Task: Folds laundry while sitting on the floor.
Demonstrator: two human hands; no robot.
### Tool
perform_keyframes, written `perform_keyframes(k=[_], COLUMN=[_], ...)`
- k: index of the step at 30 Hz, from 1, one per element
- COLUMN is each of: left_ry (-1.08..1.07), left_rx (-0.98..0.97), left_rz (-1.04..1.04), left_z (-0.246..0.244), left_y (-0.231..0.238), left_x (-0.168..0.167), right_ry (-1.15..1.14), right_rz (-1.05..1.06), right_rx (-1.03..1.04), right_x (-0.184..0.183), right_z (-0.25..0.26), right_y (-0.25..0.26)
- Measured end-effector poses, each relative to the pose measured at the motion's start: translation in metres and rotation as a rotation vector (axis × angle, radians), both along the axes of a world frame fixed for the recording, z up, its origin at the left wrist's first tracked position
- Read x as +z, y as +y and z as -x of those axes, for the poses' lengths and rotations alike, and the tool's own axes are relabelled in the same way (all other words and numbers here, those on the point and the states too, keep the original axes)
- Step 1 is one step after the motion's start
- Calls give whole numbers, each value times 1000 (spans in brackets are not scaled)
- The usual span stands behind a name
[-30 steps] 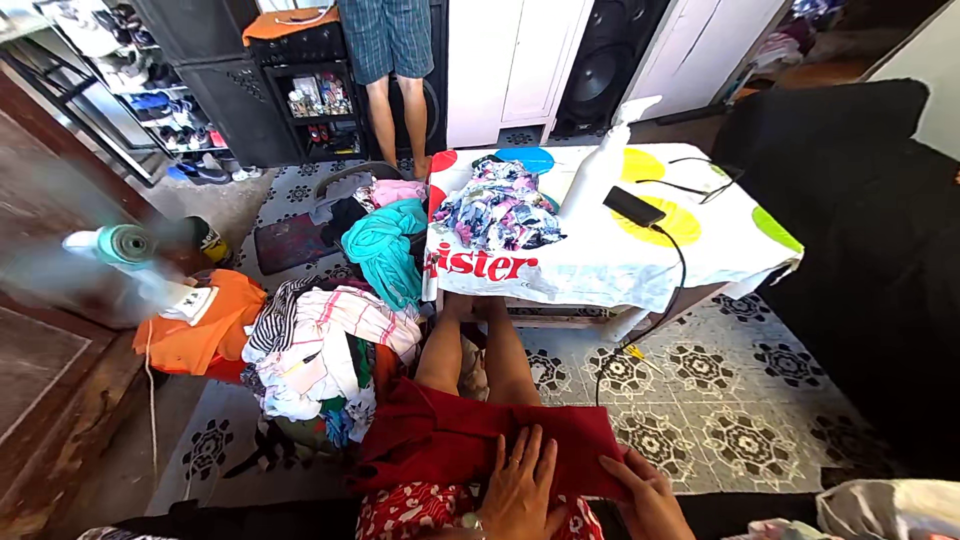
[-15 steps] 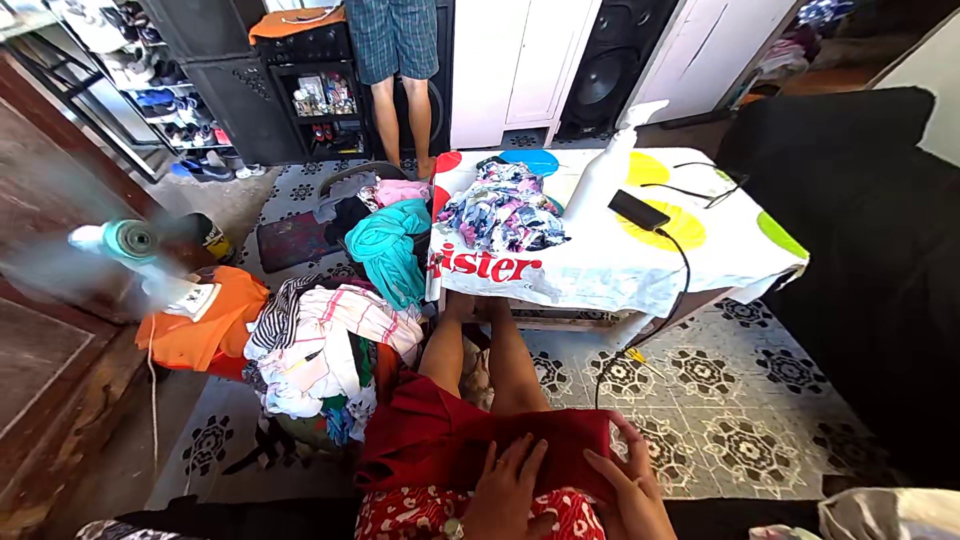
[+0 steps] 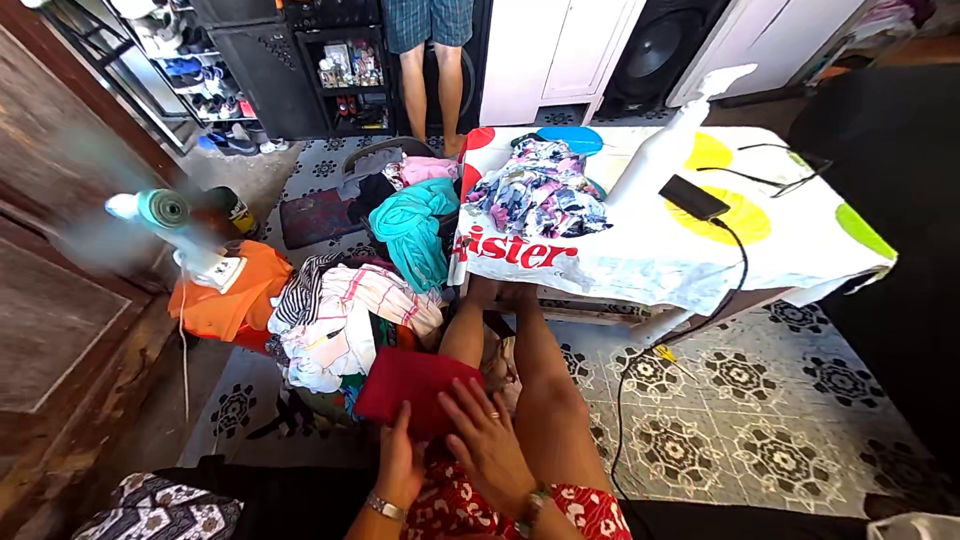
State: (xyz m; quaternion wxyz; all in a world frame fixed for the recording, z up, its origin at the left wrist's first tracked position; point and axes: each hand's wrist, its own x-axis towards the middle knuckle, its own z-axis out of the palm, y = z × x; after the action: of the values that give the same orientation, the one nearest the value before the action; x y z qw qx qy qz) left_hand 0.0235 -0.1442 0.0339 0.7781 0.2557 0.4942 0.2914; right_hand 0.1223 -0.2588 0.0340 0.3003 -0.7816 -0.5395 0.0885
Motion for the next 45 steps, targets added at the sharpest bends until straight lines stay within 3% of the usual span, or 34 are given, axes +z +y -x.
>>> perform_keyframes(k=[3, 8, 13, 16, 21, 24, 26, 29, 30, 35, 41, 45], left_ry=[31, -6, 103, 136, -48, -132, -121, -109, -109, 41, 329, 356], left_rx=[22, 15, -46, -58, -71, -37, 7, 50, 54, -19, -102, -305], left_rz=[244, 252, 227, 185, 152, 162, 239, 274, 279, 184, -306, 46], left_z=[7, 18, 25, 16, 2, -4, -7, -6, -3, 20, 66, 89], left_y=[19, 30, 41, 39, 25, 12, 2, -6, -5, 6, 16, 8], left_x=[-16, -8, -17, -14, 14, 2, -11, -13, -10, 17, -10, -23], right_ry=[82, 93, 101, 127, 91, 48, 37, 146, 160, 119, 97, 103], right_rz=[403, 481, 495, 371, -230, -344, -223, 256, 329, 411, 476, 470], right_rx=[104, 110, 84, 20, -224, -248, -153, 81, 109, 61, 13, -28], right_x=[-26, -33, -35, -37, -26, -27, -36, -43, -47, -48, -41, -44], right_z=[5, 8, 17, 20, 7, -4, -6, -6, -4, 5, 11, 14], right_y=[19, 12, -6, -9, 2, 17, 27, 38, 40, 44, 49, 47])
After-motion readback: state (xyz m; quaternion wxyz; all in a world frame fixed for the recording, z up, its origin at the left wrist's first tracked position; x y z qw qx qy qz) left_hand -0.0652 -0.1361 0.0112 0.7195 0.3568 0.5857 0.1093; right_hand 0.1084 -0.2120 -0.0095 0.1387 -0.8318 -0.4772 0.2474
